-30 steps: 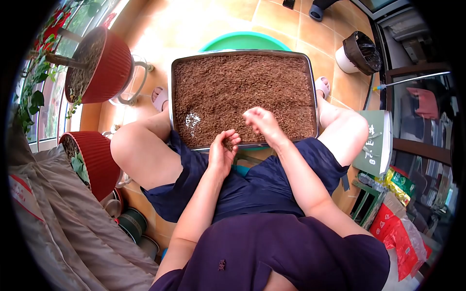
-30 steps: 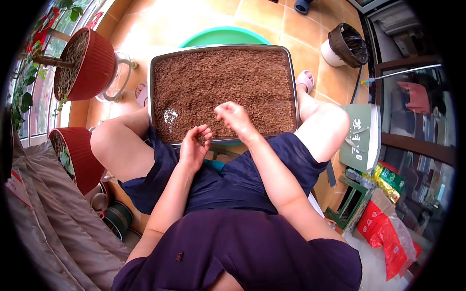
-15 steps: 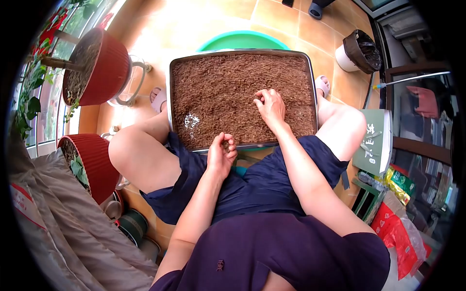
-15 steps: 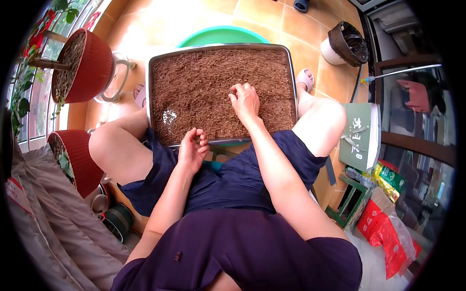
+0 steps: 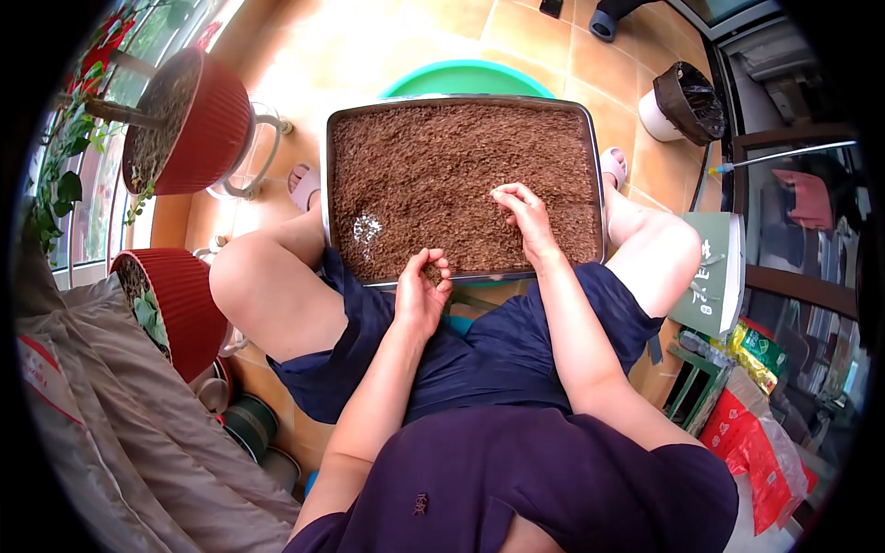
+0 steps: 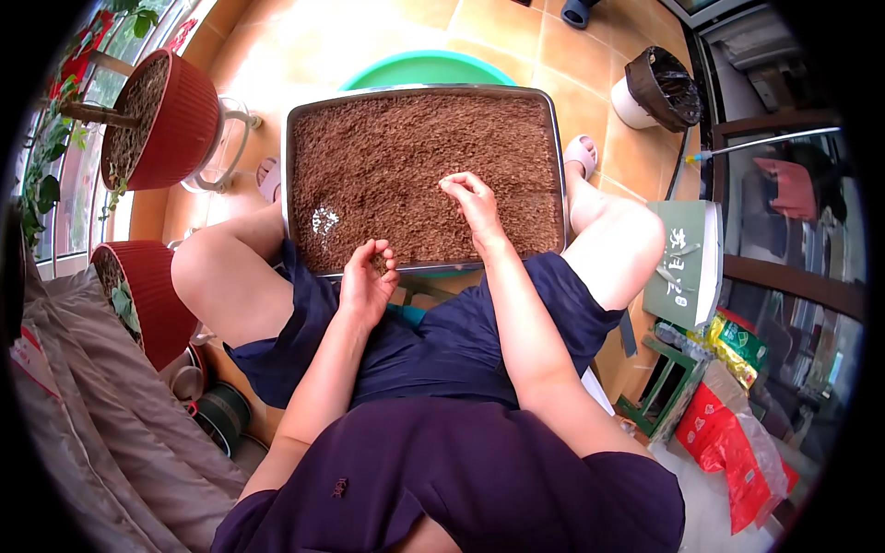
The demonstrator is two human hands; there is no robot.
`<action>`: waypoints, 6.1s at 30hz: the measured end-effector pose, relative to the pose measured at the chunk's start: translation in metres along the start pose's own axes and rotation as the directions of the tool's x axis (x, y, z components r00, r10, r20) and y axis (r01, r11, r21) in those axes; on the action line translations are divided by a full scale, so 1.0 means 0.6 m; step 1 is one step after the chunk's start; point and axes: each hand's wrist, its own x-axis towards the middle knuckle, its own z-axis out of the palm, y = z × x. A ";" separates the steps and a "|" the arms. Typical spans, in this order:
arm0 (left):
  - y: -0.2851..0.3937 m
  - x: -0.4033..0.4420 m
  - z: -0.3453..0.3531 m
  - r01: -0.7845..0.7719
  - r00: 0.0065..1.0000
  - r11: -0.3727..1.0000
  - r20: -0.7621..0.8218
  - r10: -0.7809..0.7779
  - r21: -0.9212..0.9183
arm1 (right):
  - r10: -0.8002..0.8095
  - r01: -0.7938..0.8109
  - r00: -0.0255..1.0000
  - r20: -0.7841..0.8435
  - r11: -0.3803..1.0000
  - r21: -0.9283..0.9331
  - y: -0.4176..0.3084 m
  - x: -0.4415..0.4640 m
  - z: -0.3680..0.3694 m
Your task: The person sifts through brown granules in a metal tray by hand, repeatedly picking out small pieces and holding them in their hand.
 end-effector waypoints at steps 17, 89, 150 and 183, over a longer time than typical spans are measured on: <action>-0.016 0.006 0.005 -0.142 0.983 0.880 -0.037 0.178 0.453 | -0.594 0.749 0.656 0.465 0.435 -0.500 -0.013 -0.122 0.079; 0.005 -0.023 0.041 -0.098 0.936 0.994 0.345 0.075 0.049 | -0.524 0.219 0.848 -0.077 0.480 -0.849 0.034 0.002 -0.053; 0.012 -0.006 0.014 -0.017 0.986 0.988 0.164 0.043 -0.156 | 0.125 -0.121 0.992 0.006 0.952 0.281 0.040 -0.002 -0.048; -0.007 -0.007 0.023 -0.002 0.996 1.000 0.089 0.000 0.023 | 0.039 0.032 0.785 0.618 0.994 -0.104 -0.044 -0.125 0.082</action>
